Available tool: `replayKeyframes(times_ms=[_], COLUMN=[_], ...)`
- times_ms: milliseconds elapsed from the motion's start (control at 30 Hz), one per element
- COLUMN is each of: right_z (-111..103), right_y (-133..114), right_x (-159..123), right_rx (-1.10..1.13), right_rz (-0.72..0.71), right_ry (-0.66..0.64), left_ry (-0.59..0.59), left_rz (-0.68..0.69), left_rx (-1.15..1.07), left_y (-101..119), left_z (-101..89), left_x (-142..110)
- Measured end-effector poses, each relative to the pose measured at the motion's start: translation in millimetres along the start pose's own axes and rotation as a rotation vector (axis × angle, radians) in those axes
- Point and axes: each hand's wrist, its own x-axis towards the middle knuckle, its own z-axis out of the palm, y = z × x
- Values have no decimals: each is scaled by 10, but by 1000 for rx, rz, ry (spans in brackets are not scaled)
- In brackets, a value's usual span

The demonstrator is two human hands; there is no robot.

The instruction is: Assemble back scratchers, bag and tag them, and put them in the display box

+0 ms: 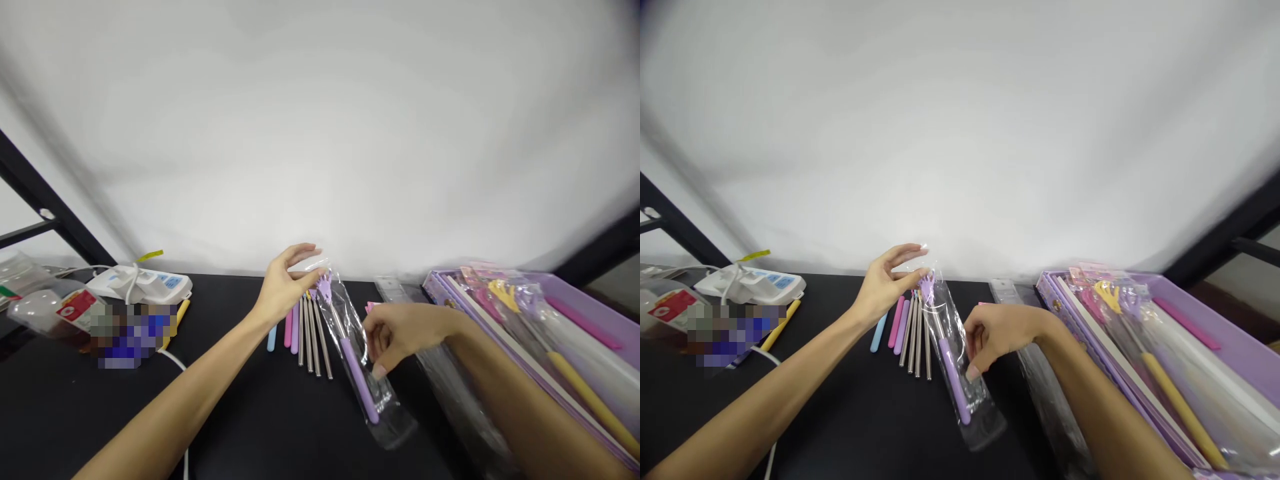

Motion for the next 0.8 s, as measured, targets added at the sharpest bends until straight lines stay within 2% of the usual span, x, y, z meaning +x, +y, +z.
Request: replayKeyframes(times_ms=[100,167,233,367,500,800], right_z=[-120,-193,-239,-240,-201,-189], right_y=[37,97,168,268,284,298], right_x=[-109,-160,-184,-147,-62,9], right_rx=[-50,-152,-313,-529,-539,-523], right_rz=[-3,67,162,273,316,292], right_ry=[231,454,600,562,574,596], left_ry=[-87,-165,-241,-334,-367,-382], left_rz=[-29,-33,-36,-60,-91,-105], left_rx=[-31,-49,-49,-37,-54,-47], left_y=[14,8,-14,-80,-123,-147], left_z=[39,67,92,142,191,219], left_x=[-40,-65,-85,-113,-142,-179])
